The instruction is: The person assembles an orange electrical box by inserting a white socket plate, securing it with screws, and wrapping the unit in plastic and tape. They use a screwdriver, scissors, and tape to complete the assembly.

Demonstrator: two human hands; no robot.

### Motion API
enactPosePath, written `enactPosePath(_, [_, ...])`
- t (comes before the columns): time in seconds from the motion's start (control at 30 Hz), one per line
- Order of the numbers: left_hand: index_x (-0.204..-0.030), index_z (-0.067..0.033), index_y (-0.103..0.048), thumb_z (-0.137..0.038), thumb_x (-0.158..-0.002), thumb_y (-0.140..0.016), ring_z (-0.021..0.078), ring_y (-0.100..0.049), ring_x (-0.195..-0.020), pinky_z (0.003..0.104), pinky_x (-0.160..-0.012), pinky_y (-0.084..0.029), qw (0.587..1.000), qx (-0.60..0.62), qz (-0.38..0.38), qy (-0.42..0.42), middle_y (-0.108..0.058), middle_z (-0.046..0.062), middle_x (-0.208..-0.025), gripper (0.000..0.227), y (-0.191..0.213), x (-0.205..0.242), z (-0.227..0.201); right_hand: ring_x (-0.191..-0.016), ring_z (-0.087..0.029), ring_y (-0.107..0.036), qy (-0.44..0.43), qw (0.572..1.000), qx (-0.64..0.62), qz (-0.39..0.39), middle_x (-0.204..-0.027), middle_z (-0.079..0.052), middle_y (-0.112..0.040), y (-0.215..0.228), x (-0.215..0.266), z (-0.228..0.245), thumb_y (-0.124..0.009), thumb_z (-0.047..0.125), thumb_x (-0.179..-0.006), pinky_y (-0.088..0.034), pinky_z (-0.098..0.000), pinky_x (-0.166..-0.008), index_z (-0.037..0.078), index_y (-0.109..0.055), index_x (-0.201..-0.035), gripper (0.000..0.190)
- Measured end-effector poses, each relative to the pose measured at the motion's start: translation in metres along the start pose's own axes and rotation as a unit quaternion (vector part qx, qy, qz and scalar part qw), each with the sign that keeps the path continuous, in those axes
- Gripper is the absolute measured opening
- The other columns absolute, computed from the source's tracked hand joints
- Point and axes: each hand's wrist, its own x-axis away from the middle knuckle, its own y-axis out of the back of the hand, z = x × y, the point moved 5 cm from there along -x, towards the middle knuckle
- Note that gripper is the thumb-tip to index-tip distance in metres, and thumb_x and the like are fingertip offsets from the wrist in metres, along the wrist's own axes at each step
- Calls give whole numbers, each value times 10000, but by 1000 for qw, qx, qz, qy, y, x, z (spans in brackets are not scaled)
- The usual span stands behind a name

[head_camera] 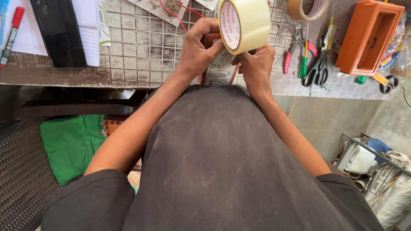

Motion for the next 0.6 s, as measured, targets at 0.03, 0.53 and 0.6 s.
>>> enactPosePath(0.03, [-1205,60,-630,8,-991,-725,184,-701,-1187,310,-1039,-615,1000,-8,-1,-3,-618,76,-1255,240,1,0,2,-514,-78,-654,2,1000,6,-10,-662,-53,-707,1,-2,0,-745,137,-931,-459,-221,-416,-38,-739,-829,203])
enactPosePath(0.53, [-1077,63,-685,77,-940,-736,175,-703,-1156,302,-1020,-622,1000,21,9,1,-618,104,-1313,147,0,-3,4,-1129,-355,-619,378,883,237,145,-1183,-249,-628,36,26,90,-916,134,-682,-495,-409,-993,-129,-547,-1263,737])
enactPosePath(0.6, [-1085,66,-691,70,-943,-753,169,-706,-1139,307,-1001,-634,1000,4,24,-10,-646,107,-1285,155,-6,-3,5,-1100,-232,-654,225,947,93,208,-1164,-149,-691,44,7,70,-937,149,-799,-539,-365,-1038,-82,-600,-1285,635])
